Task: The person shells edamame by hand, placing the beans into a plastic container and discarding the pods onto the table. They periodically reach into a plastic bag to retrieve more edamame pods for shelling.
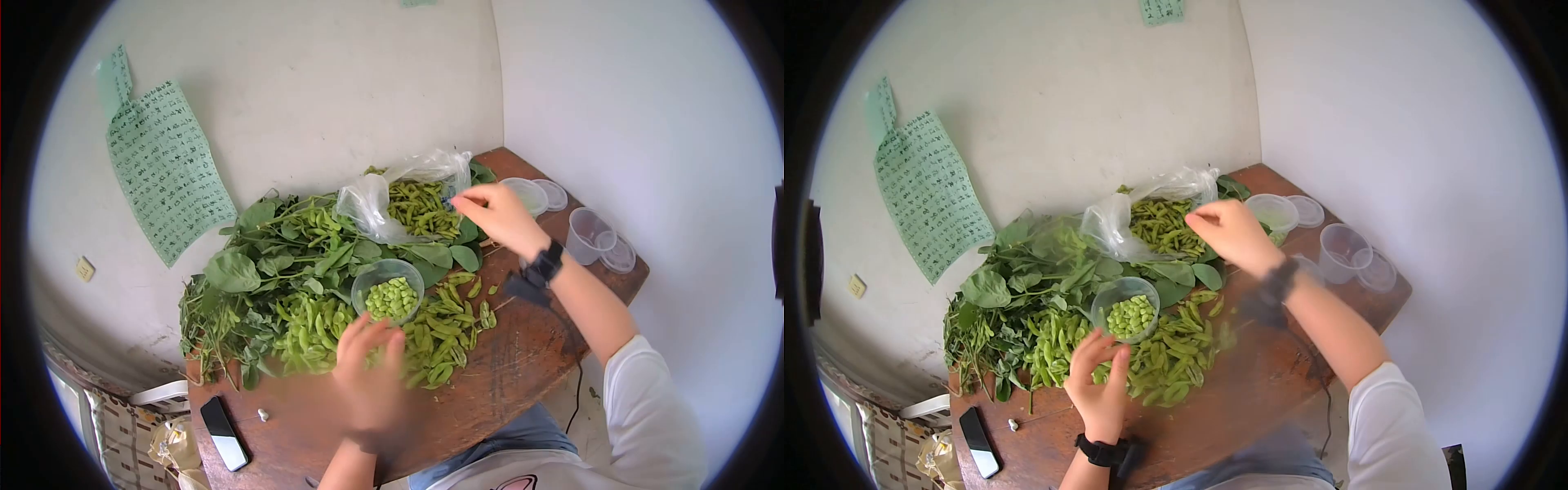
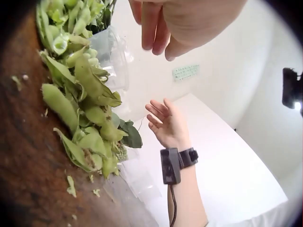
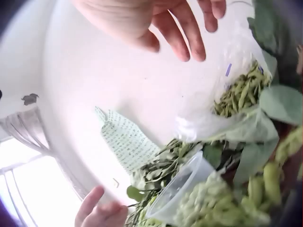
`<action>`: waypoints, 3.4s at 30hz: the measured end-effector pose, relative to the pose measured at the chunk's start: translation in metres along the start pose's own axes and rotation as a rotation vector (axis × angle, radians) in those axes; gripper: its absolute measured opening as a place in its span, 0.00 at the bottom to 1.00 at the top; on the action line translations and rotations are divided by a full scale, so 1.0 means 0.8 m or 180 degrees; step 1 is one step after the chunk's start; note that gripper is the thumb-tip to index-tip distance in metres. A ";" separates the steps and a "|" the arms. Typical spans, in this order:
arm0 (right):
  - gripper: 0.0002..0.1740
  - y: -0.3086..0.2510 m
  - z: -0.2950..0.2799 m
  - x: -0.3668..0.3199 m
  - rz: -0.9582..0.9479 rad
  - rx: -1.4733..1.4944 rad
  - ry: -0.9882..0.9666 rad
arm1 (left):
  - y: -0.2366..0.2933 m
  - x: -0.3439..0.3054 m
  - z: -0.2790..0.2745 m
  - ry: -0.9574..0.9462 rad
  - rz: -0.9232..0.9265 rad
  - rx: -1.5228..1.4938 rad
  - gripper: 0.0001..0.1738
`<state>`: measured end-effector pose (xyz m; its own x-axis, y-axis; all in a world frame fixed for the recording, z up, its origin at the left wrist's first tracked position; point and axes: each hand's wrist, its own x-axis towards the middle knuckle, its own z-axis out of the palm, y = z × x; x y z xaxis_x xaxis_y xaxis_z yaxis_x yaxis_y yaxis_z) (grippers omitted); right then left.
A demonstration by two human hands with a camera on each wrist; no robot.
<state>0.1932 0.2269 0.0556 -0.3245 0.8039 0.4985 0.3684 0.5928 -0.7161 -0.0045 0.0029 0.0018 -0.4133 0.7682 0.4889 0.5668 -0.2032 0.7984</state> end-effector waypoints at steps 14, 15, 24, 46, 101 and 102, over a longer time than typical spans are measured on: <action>0.10 0.087 0.100 0.133 0.1494 -0.2016 -0.0616 | -0.001 0.001 0.002 -0.0075 -0.0257 -0.0540 0.19; 0.10 0.088 0.102 0.133 0.1480 -0.2019 -0.0631 | -0.001 0.001 0.001 -0.0057 -0.0267 -0.0538 0.19; 0.16 0.082 0.087 0.122 0.1097 -0.1363 -0.0019 | 0.010 0.001 -0.002 0.0063 -0.0213 -0.0776 0.19; 0.11 -0.077 0.060 -0.112 0.0787 0.2358 -0.1889 | -0.005 0.000 0.003 -0.0979 -0.0993 -0.1676 0.12; 0.10 -0.044 0.078 -0.138 -0.0020 0.2355 -0.1576 | -0.008 -0.001 0.010 -0.1216 -0.1131 -0.0910 0.09; 0.10 -0.045 0.079 -0.138 -0.0018 0.2355 -0.1574 | -0.003 0.000 0.010 -0.1218 -0.1132 -0.0910 0.09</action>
<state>0.1610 0.1135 -0.0043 -0.7266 0.5867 0.3575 -0.2359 0.2757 -0.9319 0.0000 0.0080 -0.0029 -0.2262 0.9725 0.0551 0.2044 -0.0079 0.9789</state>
